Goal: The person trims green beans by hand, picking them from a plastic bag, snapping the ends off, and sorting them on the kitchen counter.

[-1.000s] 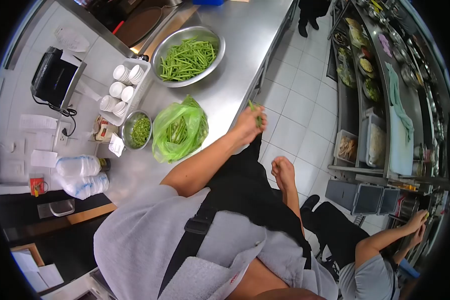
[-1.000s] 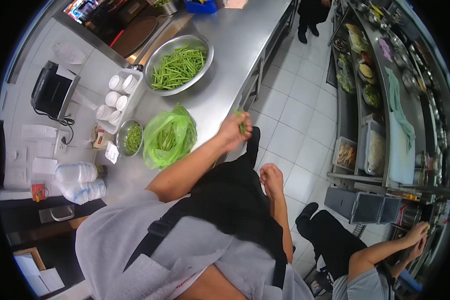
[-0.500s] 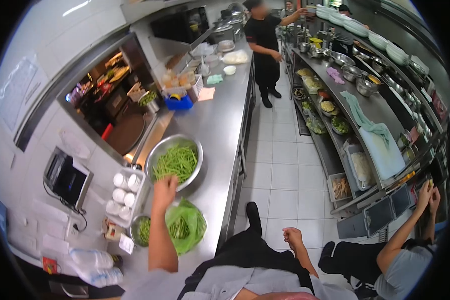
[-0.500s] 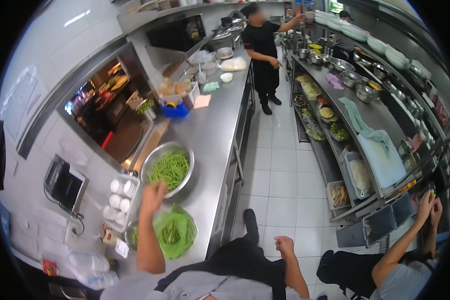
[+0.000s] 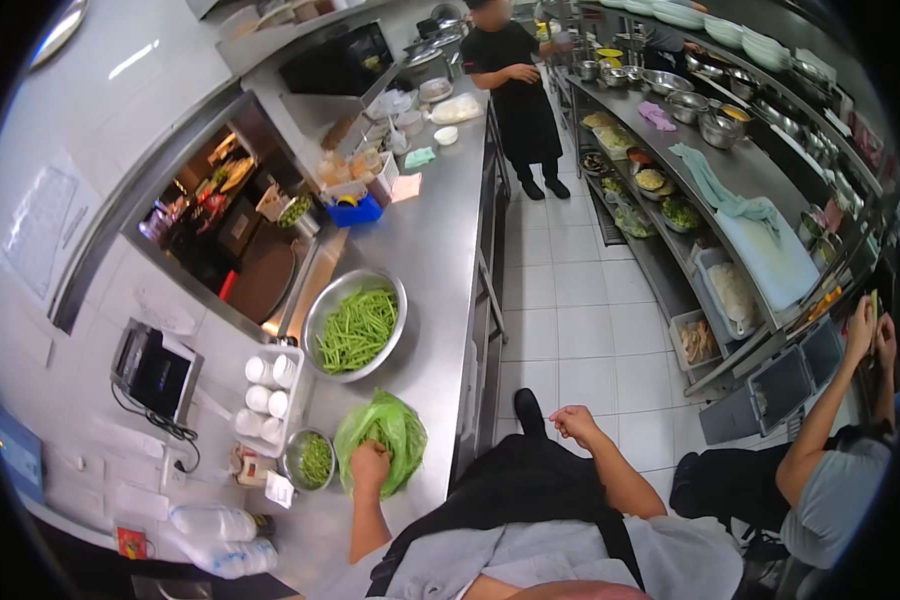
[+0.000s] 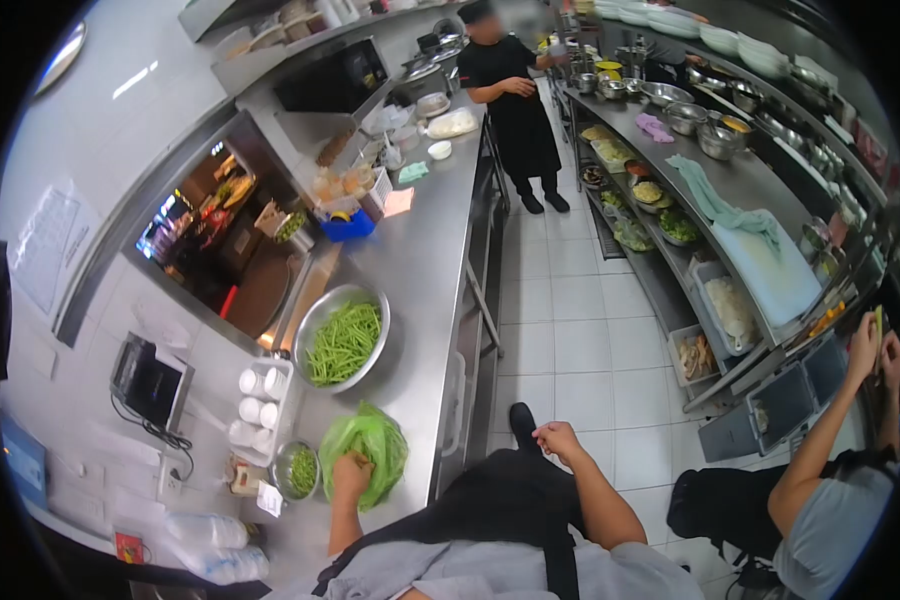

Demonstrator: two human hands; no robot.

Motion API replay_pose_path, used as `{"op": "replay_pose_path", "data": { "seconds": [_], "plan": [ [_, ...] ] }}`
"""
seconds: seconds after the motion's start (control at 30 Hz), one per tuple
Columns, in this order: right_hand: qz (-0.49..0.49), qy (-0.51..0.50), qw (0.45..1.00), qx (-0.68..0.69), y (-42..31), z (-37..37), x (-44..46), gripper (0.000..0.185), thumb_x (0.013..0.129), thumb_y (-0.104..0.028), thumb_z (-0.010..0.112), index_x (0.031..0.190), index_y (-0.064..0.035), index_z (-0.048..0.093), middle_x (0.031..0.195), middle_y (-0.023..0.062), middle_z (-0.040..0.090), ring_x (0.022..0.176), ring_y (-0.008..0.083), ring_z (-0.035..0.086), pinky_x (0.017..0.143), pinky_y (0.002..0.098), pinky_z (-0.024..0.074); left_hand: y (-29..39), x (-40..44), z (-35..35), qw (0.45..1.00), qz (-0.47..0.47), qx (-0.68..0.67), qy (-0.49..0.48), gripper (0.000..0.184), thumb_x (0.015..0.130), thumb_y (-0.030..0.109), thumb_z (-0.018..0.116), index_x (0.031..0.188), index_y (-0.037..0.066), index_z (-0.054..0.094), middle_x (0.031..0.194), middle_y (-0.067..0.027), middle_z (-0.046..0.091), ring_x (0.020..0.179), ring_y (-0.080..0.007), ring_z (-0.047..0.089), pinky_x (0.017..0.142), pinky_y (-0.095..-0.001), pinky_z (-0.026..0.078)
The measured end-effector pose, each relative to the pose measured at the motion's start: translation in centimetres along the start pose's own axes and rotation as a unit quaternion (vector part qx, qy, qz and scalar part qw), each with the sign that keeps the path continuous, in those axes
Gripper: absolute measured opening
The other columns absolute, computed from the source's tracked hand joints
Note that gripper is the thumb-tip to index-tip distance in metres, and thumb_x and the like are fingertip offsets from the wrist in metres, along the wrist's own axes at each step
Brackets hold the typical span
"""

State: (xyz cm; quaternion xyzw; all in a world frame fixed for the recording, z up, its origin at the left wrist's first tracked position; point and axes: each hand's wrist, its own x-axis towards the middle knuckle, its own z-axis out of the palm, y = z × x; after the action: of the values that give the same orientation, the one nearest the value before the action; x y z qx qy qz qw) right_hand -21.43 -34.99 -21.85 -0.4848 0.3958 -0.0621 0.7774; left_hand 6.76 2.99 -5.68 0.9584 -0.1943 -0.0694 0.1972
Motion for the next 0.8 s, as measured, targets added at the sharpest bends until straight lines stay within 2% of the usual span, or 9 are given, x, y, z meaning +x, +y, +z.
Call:
{"op": "replay_pose_path", "data": {
  "seconds": [0.07,0.17,0.27,0.33,0.47,0.57,0.6,0.7,0.8],
  "plan": [
    [-0.014,-0.001,1.000,-0.004,-0.2,1.3,0.2,0.012,0.089,-0.005,0.060,0.091,0.0003,0.070,0.069,0.0041,0.061,0.053,0.0101,0.052,0.045,0.0263,0.0434,1.1,0.0,-0.8,0.999,-0.011,0.023,-0.018,0.025,0.071,0.018,0.082,0.090,0.005,0.073,0.087,-0.0178,0.073,0.085,-0.0356,0.071,0.080,-0.0433,0.055],
    [-0.018,-0.008,1.000,0.008,0.2,2.7,-1.3,0.012,0.090,-0.006,0.061,0.091,0.0001,0.071,0.070,0.0043,0.062,0.053,0.0105,0.052,0.045,0.0261,0.0433,-0.1,0.8,0.1,0.991,0.061,0.113,-0.040,0.022,0.071,0.022,0.079,0.085,0.006,0.074,0.086,-0.0177,0.073,0.084,-0.0363,0.071,0.078,-0.0436,0.056],
    [0.010,-0.023,0.999,0.023,2.4,2.3,-2.8,0.011,0.090,-0.007,0.062,0.092,0.0004,0.071,0.070,0.0048,0.062,0.054,0.0108,0.053,0.047,0.0256,0.0440,2.0,0.8,-1.3,0.990,-0.013,0.109,-0.088,0.024,0.073,0.026,0.075,0.083,0.005,0.074,0.085,-0.0194,0.073,0.083,-0.0372,0.071,0.076,-0.0456,0.055],
    [0.028,-0.027,0.999,0.027,2.2,1.8,-3.6,0.013,0.091,-0.004,0.059,0.092,0.0012,0.071,0.071,0.0055,0.063,0.055,0.0112,0.054,0.047,0.0257,0.0444,4.0,0.1,-3.0,0.993,-0.011,0.100,-0.055,0.023,0.075,0.025,0.073,0.083,0.003,0.074,0.085,-0.0215,0.072,0.083,-0.0388,0.070,0.075,-0.0474,0.055],
    [0.007,-0.011,0.998,0.057,3.2,0.6,-4.2,0.011,0.092,-0.006,0.062,0.092,0.0009,0.071,0.073,0.0056,0.064,0.056,0.0110,0.054,0.049,0.0258,0.0450,3.3,-0.4,-3.7,0.997,0.018,0.073,0.020,0.022,0.082,0.021,0.067,0.085,0.001,0.074,0.085,-0.0254,0.070,0.082,-0.0421,0.068,0.074,-0.0497,0.053],
    [0.002,-0.015,0.998,0.054,2.5,0.5,-5.1,0.011,0.092,-0.007,0.063,0.092,0.0009,0.071,0.073,0.0054,0.064,0.057,0.0107,0.055,0.050,0.0260,0.0461,3.1,-0.3,-4.9,0.997,0.054,0.053,0.017,0.020,0.086,0.018,0.064,0.086,0.000,0.073,0.086,-0.0264,0.069,0.082,-0.0440,0.067,0.074,-0.0493,0.053],
    [0.005,-0.015,0.999,0.050,2.5,0.5,-5.1,0.011,0.093,-0.006,0.062,0.094,0.0007,0.070,0.074,0.0053,0.064,0.058,0.0106,0.055,0.051,0.0263,0.0469,3.8,-0.6,-5.7,0.997,0.050,0.059,0.001,0.021,0.089,0.016,0.061,0.092,-0.002,0.073,0.085,-0.0260,0.070,0.081,-0.0424,0.068,0.074,-0.0475,0.053],
    [0.011,-0.032,0.998,0.053,2.4,0.7,-5.5,0.012,0.093,-0.008,0.063,0.098,0.0006,0.070,0.076,0.0048,0.064,0.060,0.0102,0.056,0.054,0.0259,0.0479,2.3,0.1,-5.8,0.996,0.035,-0.076,-0.024,0.024,0.092,0.014,0.057,0.100,-0.004,0.071,0.083,-0.0242,0.072,0.077,-0.0351,0.072,0.072,-0.0440,0.054],
    [0.033,-0.060,0.996,0.057,2.2,1.0,-5.4,0.014,0.095,-0.008,0.063,0.101,0.0011,0.070,0.079,0.0045,0.065,0.064,0.0101,0.058,0.058,0.0255,0.0502,1.6,0.0,-5.7,0.989,0.042,-0.140,-0.008,0.023,0.094,0.013,0.055,0.099,-0.006,0.068,0.074,-0.0177,0.071,0.066,-0.0250,0.070,0.068,-0.0386,0.054]
  ]
}}
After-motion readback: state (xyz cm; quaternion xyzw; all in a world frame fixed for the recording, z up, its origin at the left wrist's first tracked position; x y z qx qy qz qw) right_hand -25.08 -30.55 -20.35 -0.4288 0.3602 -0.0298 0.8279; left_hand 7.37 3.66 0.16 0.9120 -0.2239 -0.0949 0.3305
